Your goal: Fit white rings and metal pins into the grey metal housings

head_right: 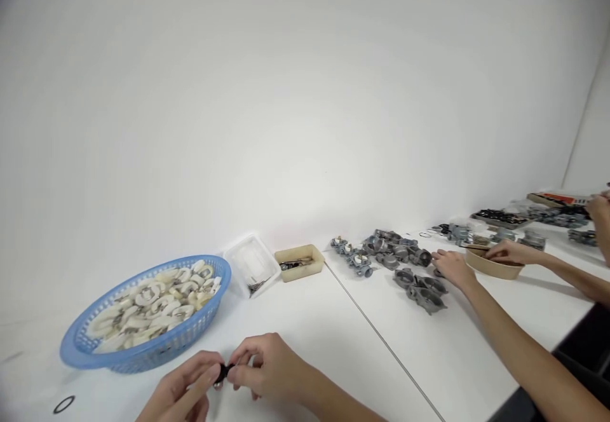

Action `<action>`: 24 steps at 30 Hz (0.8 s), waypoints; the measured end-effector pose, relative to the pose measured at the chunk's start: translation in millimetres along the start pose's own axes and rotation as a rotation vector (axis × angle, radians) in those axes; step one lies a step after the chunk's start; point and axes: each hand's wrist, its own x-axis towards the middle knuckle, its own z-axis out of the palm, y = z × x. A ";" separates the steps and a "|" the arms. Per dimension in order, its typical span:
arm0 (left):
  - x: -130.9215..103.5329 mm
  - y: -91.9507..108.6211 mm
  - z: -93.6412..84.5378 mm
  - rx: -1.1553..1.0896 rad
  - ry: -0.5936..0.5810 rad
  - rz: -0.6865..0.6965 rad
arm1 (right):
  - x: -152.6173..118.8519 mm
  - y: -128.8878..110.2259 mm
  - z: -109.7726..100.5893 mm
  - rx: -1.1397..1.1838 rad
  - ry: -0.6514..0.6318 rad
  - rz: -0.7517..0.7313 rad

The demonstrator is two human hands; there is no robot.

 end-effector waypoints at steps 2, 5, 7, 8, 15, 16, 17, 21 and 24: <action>-0.7 2.9 -0.9 0.024 -0.031 -0.006 | -0.8 0.5 0.8 -0.019 -0.007 -0.005; -0.8 2.0 -1.5 0.038 -0.025 -0.012 | -2.5 -0.6 3.2 -0.058 -0.001 0.016; -1.0 0.4 -1.3 0.026 -0.008 -0.020 | -3.1 -1.6 4.8 -0.081 0.020 0.020; -1.2 0.0 -1.1 0.014 -0.001 -0.023 | -3.3 -2.4 5.4 -0.086 0.034 0.017; -6.2 10.7 2.3 -0.053 -0.022 -0.017 | -4.6 -9.7 7.6 -0.199 0.082 -0.049; -6.8 12.1 3.2 -0.060 -0.027 -0.014 | -4.9 -8.6 8.0 -0.256 0.087 -0.069; -7.2 12.9 4.2 -0.070 -0.033 -0.013 | -5.0 -6.7 8.4 -0.327 0.091 -0.093; -7.8 12.1 7.7 -0.129 -0.015 -0.019 | -5.4 2.7 7.6 -0.604 0.066 -0.224; -9.3 14.6 7.7 -0.160 0.010 -0.004 | -6.6 3.7 6.2 -0.676 0.033 -0.279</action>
